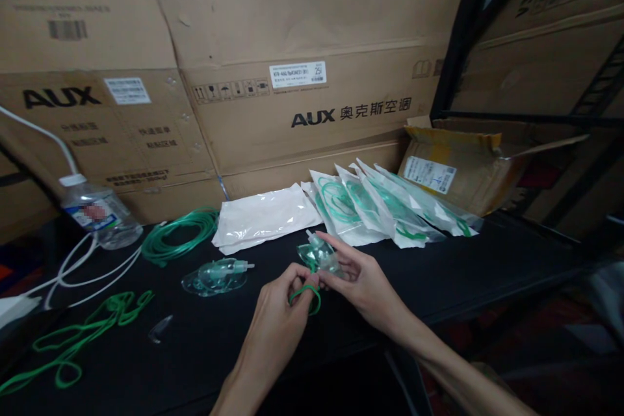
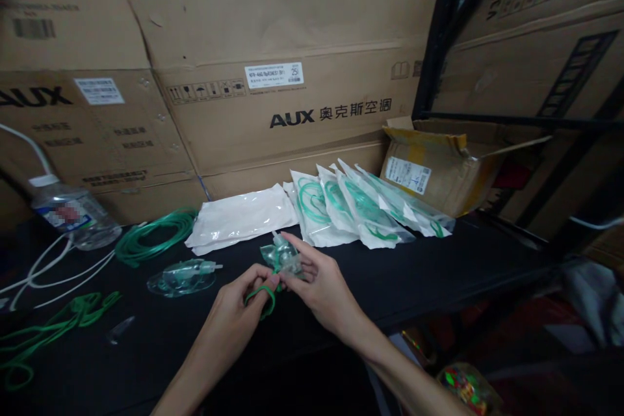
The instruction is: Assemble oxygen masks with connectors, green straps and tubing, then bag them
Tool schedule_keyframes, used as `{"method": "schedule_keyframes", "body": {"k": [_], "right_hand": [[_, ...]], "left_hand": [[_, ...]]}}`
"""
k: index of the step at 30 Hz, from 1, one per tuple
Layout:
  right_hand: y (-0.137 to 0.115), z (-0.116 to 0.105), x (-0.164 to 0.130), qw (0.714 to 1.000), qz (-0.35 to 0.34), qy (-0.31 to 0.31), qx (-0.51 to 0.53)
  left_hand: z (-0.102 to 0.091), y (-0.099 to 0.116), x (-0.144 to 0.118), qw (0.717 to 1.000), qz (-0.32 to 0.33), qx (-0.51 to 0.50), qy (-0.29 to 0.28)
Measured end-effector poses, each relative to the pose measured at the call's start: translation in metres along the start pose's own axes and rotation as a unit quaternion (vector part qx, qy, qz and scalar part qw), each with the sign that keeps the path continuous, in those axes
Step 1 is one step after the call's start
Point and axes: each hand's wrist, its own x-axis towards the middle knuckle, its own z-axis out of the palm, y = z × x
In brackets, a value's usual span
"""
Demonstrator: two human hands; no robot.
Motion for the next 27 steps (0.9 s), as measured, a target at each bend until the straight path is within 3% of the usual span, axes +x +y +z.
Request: {"method": "schedule_keyframes", "body": {"k": [4, 8, 16, 22, 25, 27], "right_hand": [[-0.001, 0.002, 0.0, 0.995, -0.06, 0.033, -0.079], [-0.007, 0.003, 0.004, 0.968, -0.127, 0.072, -0.206], [-0.014, 0.001, 0.022, 0.938, -0.092, 0.179, -0.281], [-0.014, -0.002, 0.032, 0.917, -0.129, 0.221, -0.307], [-0.012, -0.004, 0.025, 0.937, -0.107, 0.194, -0.27], [-0.006, -0.006, 0.013, 0.963, -0.075, 0.157, -0.206]], "left_hand": [[-0.001, 0.006, -0.001, 1.0, 0.002, -0.013, -0.018], [-0.001, 0.009, -0.005, 0.999, 0.002, 0.002, -0.032], [-0.001, 0.01, -0.009, 0.998, 0.024, 0.025, -0.049], [0.0, 0.013, -0.019, 0.996, 0.049, 0.029, -0.074], [-0.008, 0.015, -0.029, 0.996, 0.065, 0.018, -0.05], [-0.027, 0.016, -0.033, 0.998, 0.069, 0.009, 0.0]]}}
